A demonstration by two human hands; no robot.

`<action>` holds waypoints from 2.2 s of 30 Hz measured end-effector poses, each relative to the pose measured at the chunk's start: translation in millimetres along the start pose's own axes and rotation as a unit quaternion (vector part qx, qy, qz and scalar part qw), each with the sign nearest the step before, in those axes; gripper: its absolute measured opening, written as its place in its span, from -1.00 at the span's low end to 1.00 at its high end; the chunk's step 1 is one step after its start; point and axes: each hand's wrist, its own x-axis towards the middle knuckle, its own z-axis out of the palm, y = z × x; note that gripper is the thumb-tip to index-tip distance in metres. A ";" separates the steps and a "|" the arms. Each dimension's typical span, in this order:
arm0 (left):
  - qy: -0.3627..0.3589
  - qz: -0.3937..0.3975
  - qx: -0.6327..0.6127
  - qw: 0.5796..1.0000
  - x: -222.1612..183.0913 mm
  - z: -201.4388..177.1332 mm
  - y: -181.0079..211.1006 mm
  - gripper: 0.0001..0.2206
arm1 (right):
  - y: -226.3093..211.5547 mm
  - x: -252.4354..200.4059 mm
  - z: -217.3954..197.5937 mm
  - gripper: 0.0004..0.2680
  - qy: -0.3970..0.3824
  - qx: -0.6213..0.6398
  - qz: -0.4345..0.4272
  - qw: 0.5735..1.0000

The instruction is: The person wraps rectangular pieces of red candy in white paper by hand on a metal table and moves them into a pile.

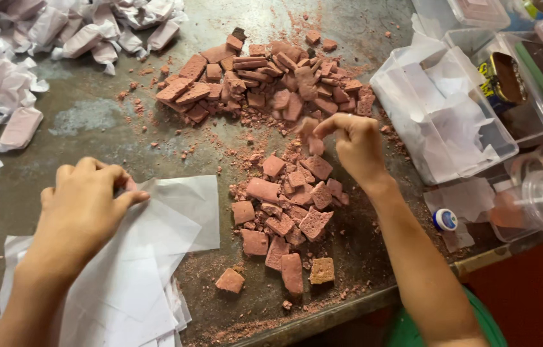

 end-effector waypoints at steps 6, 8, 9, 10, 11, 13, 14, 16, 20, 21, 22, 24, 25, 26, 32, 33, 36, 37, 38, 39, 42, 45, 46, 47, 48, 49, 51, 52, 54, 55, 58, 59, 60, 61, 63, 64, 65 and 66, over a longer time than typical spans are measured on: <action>0.078 0.045 -0.269 0.959 0.7 -6.9 5.5 -0.82 | -2.6 20.4 8.3 -0.66 0.074 0.014 -0.015 0.997; 0.091 0.052 -0.293 0.950 5.8 -2.4 5.4 -0.80 | -3.2 29.2 19.6 -0.68 0.029 -0.007 0.024 0.999; 0.103 0.058 -0.316 0.942 8.0 -0.1 5.0 -0.75 | -3.5 32.8 25.8 -0.60 -0.017 -0.025 0.063 0.998; 0.104 0.058 -0.316 0.941 10.9 6.9 6.0 -0.75 | 10.9 35.1 33.5 -0.60 -0.016 -0.025 0.062 0.998; 0.065 0.076 -0.453 0.886 13.8 13.9 7.1 -0.88 | 25.4 37.6 41.0 -0.57 0.025 -0.081 0.059 0.995; 0.020 0.096 -0.581 0.808 8.1 13.7 22.9 -0.92 | 42.5 41.7 46.7 -0.53 0.066 -0.143 0.059 0.986; -0.031 0.070 -0.671 0.738 -2.0 6.4 34.9 -0.94 | 43.6 44.5 47.7 -0.67 0.099 -0.140 0.055 0.984; -0.081 0.043 -0.750 0.655 -12.5 1.8 50.9 -0.92 | 41.0 47.4 45.9 -0.80 0.133 -0.136 0.049 0.981; -0.124 -0.003 -0.792 0.598 -14.6 16.9 58.3 -0.94 | -19.7 35.6 11.1 -0.89 0.084 0.119 0.103 0.984; -0.129 0.018 -0.795 0.593 -14.6 20.8 58.2 -0.90 | -46.2 31.8 -5.0 -0.89 0.016 0.279 0.125 0.952; -0.122 0.014 -0.796 0.592 -19.3 17.2 62.3 -0.90 | -67.1 19.2 -9.7 -0.89 0.010 0.283 0.122 0.951; -0.157 0.011 -0.799 0.580 -27.8 10.9 70.1 -0.87 | -108.0 -6.5 -20.4 -0.91 -0.144 0.338 0.194 0.909; -0.151 0.007 -0.801 0.579 -30.4 10.1 70.6 -0.87 | -112.9 -9.7 -10.6 -0.91 -0.151 0.340 0.190 0.908; -0.162 0.024 -0.785 0.598 -33.1 10.1 72.0 -0.82 | -117.4 -15.0 -1.8 -0.87 -0.186 0.339 0.160 0.908; -0.100 0.107 -0.708 0.691 -54.5 -4.9 81.9 -0.51 | -116.0 -27.5 17.0 -0.82 -0.225 0.417 0.212 0.855; -0.093 0.100 -0.695 0.705 -57.8 -10.4 82.8 -0.49 | -114.6 -27.5 16.3 -0.82 -0.232 0.446 0.222 0.836; -0.094 0.102 -0.719 0.681 -55.6 -9.0 80.1 -0.47 | -111.4 -32.8 17.6 -0.83 -0.255 0.450 0.183 0.836; -0.092 0.101 -0.720 0.680 -55.2 -8.6 79.9 -0.47 | -116.8 -30.4 16.9 -0.83 -0.257 0.449 0.182 0.836; -0.089 0.099 -0.727 0.673 -54.8 -8.0 79.9 -0.48 | -122.0 -28.5 15.9 -0.61 -0.253 0.496 0.179 0.811; -0.086 0.097 -0.734 0.666 -54.3 -7.4 80.3 -0.48 | -127.0 -26.6 14.7 -0.38 -0.248 0.541 0.176 0.784; -0.091 0.145 -0.738 0.653 -56.9 -8.4 78.4 -0.46 | -114.6 -22.5 15.1 -0.20 -0.324 0.638 0.199 0.670; -0.070 0.146 -0.717 0.678 -57.6 -10.4 79.5 -0.50 | -93.8 -34.9 21.4 -0.45 -0.251 0.620 0.297 0.681; -0.069 0.146 -0.716 0.679 -57.1 -9.7 79.4 -0.50 | -90.5 -35.4 22.9 -0.45 -0.252 0.621 0.297 0.680; -0.064 0.143 -0.731 0.664 -56.7 -9.2 79.4 -0.48 | -87.2 -36.0 24.4 -0.52 -0.198 0.627 0.316 0.684; -0.060 0.141 -0.746 0.648 -55.8 -8.6 80.3 -0.47 | -83.4 -36.7 25.0 -0.59 -0.143 0.631 0.334 0.685; -0.060 0.141 -0.745 0.649 -56.6 -7.8 80.6 -0.47 | -92.6 -35.0 22.2 -0.59 -0.142 0.632 0.334 0.685; -0.052 0.141 -0.735 0.661 -57.6 -6.8 81.0 -0.49 | -111.1 -30.7 16.7 -0.42 -0.245 0.598 0.213 0.733; -0.053 0.141 -0.735 0.661 -57.0 -5.7 81.6 -0.49 | -112.6 -33.6 17.9 -0.42 -0.244 0.598 0.214 0.733; -0.029 0.138 -0.725 0.674 -56.5 -3.3 81.8 -0.47 | -116.3 -39.7 21.2 -0.86 -0.160 0.481 0.253 0.824; -0.029 0.138 -0.725 0.674 -57.5 -4.2 82.1 -0.47 | -114.5 -40.2 22.0 -0.86 -0.160 0.481 0.253 0.824; -0.040 0.154 -0.698 0.699 -59.2 -6.6 83.4 -0.63 | -110.9 -39.1 22.6 -0.84 -0.167 0.530 0.242 0.796; -0.021 0.156 -0.691 0.705 -60.0 -6.6 83.4 -0.64 | -111.1 -38.6 22.3 -0.75 -0.185 0.534 0.235 0.791; -0.002 0.158 -0.685 0.711 -60.7 -6.5 83.3 -0.66 | -111.3 -38.0 22.1 -0.66 -0.204 0.537 0.228 0.786; -0.002 0.158 -0.685 0.711 -61.7 -8.8 83.5 -0.66 | -111.3 -38.1 21.7 -0.66 -0.204 0.537 0.228 0.786; 0.005 0.170 -0.667 0.726 -64.8 -12.5 83.2 -0.58 | -111.5 -39.5 21.3 -0.81 -0.161 0.481 0.212 0.835; 0.005 0.169 -0.667 0.726 -63.7 -9.7 83.0 -0.58 | -112.1 -38.9 20.9 -0.81 -0.161 0.481 0.212 0.835; 0.011 0.174 -0.661 0.730 -62.6 -7.0 82.8 -0.58 | -112.6 -38.2 20.3 -0.81 -0.162 0.469 0.216 0.841; 0.017 0.179 -0.655 0.734 -61.6 -4.4 82.7 -0.58 | -113.2 -37.8 19.8 -0.81 -0.163 0.458 0.221 0.846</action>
